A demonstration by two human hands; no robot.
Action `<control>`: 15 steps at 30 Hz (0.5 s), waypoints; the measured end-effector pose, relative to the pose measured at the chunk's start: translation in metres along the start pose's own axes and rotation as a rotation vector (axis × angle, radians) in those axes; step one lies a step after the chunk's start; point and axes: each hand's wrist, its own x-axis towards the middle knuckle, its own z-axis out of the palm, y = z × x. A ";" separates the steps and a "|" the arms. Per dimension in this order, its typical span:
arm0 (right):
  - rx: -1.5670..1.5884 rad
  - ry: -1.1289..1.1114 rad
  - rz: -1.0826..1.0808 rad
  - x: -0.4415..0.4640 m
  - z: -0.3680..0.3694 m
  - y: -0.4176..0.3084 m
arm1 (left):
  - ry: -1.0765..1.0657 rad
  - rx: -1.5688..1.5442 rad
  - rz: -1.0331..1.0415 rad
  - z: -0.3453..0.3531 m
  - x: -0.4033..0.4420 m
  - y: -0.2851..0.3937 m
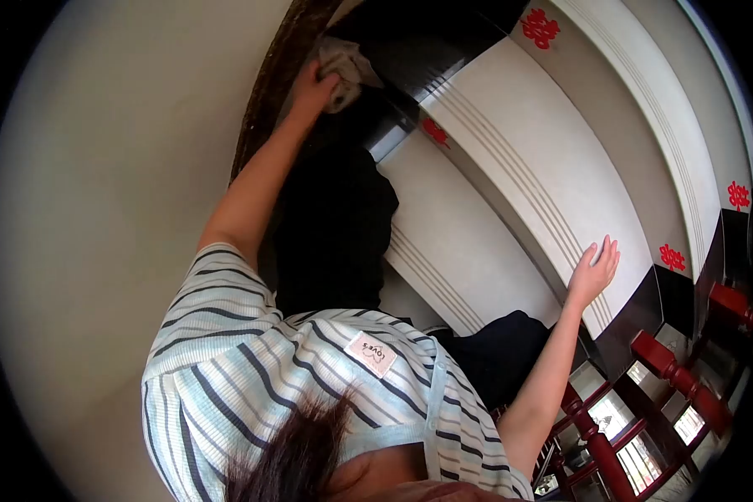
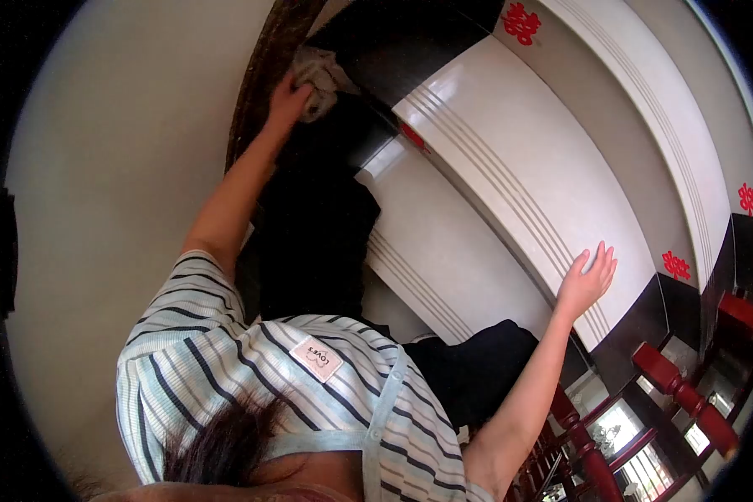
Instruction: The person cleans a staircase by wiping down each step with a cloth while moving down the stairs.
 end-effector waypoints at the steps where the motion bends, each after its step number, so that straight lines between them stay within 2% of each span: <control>1: 0.000 0.002 0.000 0.000 0.000 0.000 | 0.049 0.251 0.229 -0.020 0.005 0.000; 3: 0.000 -0.008 -0.002 -0.001 0.000 0.002 | 0.302 0.554 0.652 -0.047 0.006 0.018; 4: 0.007 -0.003 -0.005 -0.001 0.001 0.003 | 0.299 0.556 0.648 -0.056 0.010 0.026; 6: 0.020 0.004 -0.017 -0.001 0.001 0.004 | 0.303 1.144 0.969 -0.066 0.017 0.034; 7: 0.017 -0.001 -0.019 -0.001 0.001 0.005 | 0.298 1.142 0.965 -0.062 0.021 0.026; 9: 0.024 0.000 -0.018 -0.001 0.001 0.005 | 0.094 1.413 1.043 -0.049 0.030 0.003; 10: 0.019 -0.003 -0.019 0.000 0.001 0.005 | 0.089 1.408 1.041 -0.043 0.035 -0.007; 12: 0.033 -0.004 -0.017 -0.001 0.000 0.004 | 0.276 1.312 1.087 -0.035 0.041 -0.022; 15: 0.040 -0.026 -0.006 -0.001 0.000 0.005 | 0.191 1.256 0.996 -0.027 0.045 -0.036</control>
